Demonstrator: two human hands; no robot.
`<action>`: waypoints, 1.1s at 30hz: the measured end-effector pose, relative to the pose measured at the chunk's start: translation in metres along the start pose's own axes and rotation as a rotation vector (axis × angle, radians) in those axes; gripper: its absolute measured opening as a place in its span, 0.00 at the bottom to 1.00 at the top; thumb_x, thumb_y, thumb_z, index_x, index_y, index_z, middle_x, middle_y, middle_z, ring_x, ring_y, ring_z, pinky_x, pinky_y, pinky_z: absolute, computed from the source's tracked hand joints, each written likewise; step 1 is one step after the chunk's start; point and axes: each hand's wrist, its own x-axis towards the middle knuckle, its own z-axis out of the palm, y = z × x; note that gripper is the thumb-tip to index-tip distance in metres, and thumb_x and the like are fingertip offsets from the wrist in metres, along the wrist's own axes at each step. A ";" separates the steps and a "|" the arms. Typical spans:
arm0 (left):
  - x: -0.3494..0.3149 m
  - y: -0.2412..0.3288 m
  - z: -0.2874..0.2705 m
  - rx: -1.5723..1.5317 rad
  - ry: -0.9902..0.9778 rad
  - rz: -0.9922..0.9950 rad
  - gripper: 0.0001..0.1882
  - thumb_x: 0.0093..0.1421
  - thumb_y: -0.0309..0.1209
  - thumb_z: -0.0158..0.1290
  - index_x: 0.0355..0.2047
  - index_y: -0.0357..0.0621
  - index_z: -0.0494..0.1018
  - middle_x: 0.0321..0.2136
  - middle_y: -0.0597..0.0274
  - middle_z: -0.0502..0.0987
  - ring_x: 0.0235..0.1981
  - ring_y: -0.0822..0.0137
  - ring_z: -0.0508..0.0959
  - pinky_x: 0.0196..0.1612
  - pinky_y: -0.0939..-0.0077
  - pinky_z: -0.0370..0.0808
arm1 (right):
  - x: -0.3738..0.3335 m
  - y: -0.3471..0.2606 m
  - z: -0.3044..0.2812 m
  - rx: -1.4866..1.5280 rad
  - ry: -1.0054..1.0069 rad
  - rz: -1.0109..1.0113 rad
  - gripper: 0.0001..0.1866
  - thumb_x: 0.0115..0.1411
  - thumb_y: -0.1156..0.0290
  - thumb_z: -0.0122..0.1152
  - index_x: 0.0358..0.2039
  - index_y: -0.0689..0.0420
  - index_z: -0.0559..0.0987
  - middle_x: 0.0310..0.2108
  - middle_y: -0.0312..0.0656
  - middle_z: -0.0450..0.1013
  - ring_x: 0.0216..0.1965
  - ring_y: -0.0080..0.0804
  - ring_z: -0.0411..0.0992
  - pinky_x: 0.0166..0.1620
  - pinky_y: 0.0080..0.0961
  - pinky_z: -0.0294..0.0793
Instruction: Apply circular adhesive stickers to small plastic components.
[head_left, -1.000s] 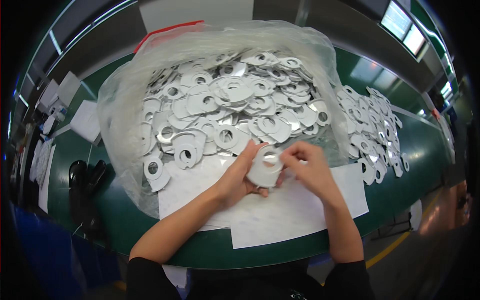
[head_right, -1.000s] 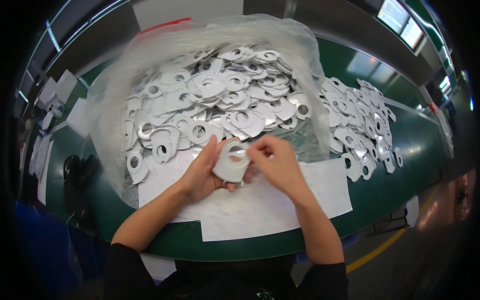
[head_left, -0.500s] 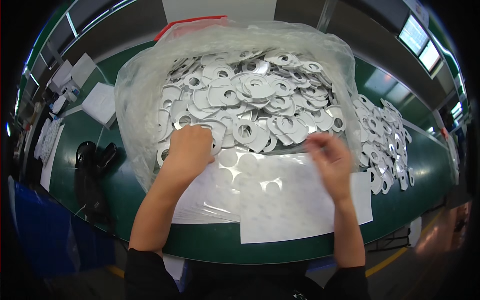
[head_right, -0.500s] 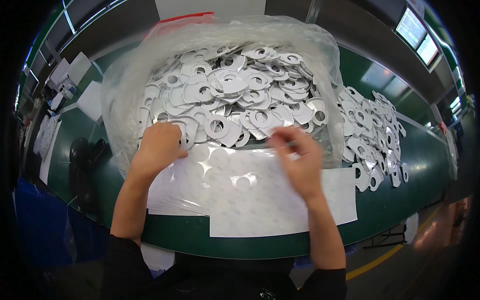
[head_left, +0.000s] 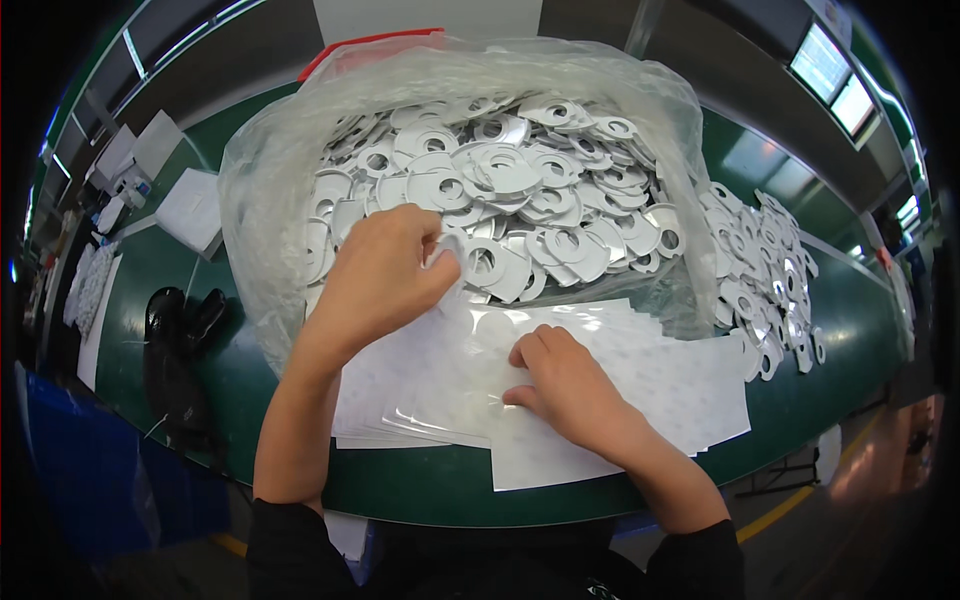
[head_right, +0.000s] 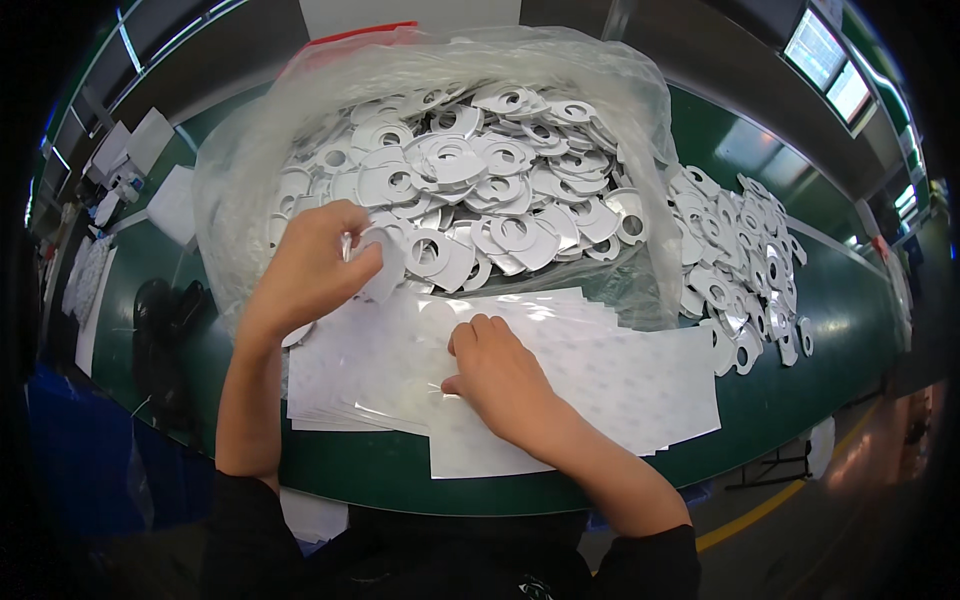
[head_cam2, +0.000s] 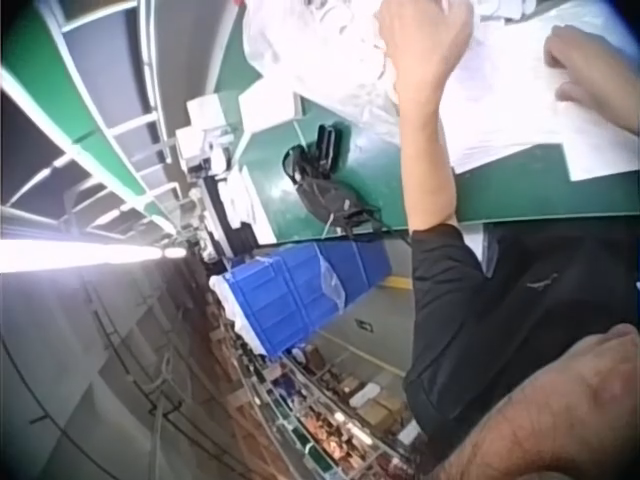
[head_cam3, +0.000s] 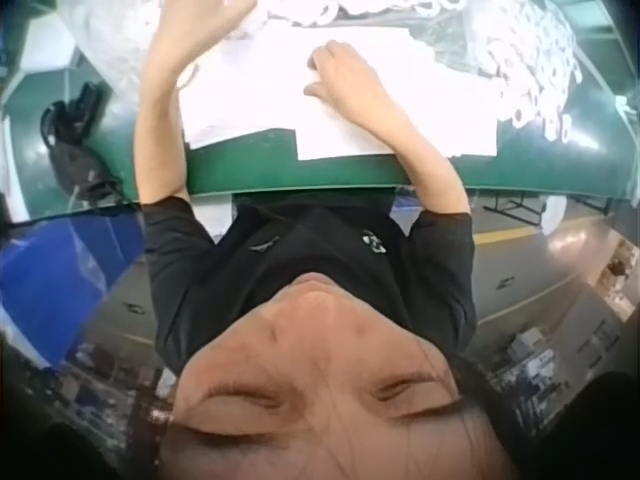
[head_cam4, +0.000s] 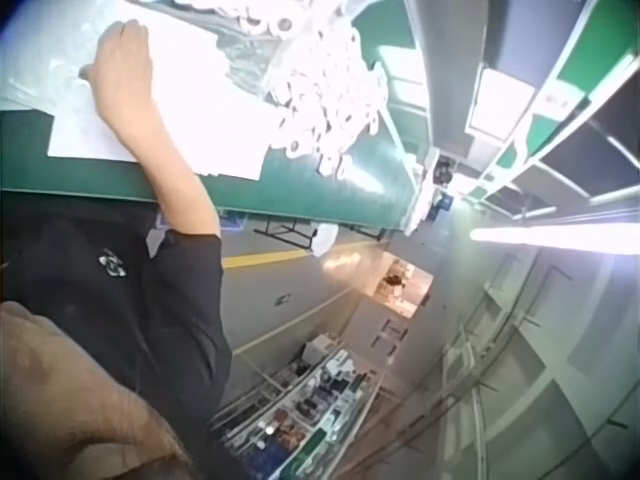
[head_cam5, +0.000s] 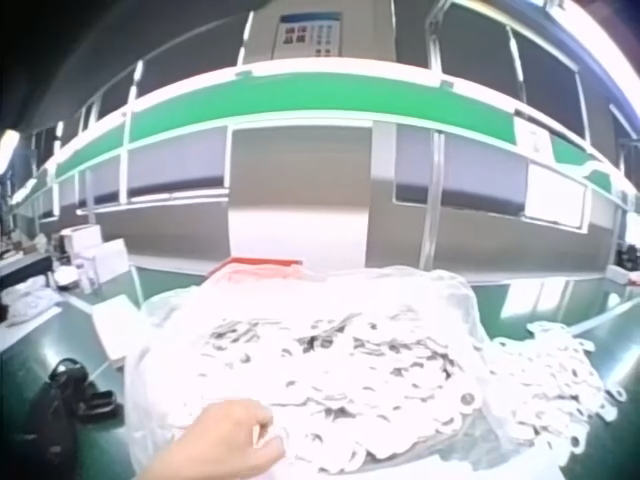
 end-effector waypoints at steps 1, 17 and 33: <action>0.001 -0.001 0.006 -0.244 -0.083 -0.046 0.11 0.45 0.31 0.52 0.17 0.33 0.69 0.24 0.48 0.76 0.25 0.59 0.74 0.29 0.69 0.70 | 0.001 0.001 -0.001 0.032 -0.026 0.001 0.15 0.46 0.72 0.67 0.33 0.60 0.73 0.33 0.45 0.68 0.39 0.44 0.67 0.42 0.33 0.68; -0.014 0.026 0.061 -0.531 -0.605 0.006 0.22 0.44 0.23 0.59 0.37 0.42 0.60 0.29 0.57 0.73 0.28 0.64 0.74 0.33 0.73 0.71 | -0.019 -0.015 0.012 -0.335 0.193 -0.216 0.13 0.41 0.75 0.55 0.32 0.57 0.73 0.25 0.35 0.67 0.31 0.30 0.68 0.24 0.25 0.70; -0.014 0.041 0.067 -1.788 -0.644 -0.611 0.33 0.62 0.62 0.33 0.46 0.45 0.65 0.32 0.58 0.74 0.30 0.66 0.75 0.29 0.73 0.72 | -0.007 0.003 -0.034 1.129 0.617 0.085 0.10 0.54 0.80 0.61 0.35 0.60 0.69 0.30 0.38 0.72 0.27 0.17 0.67 0.29 0.12 0.65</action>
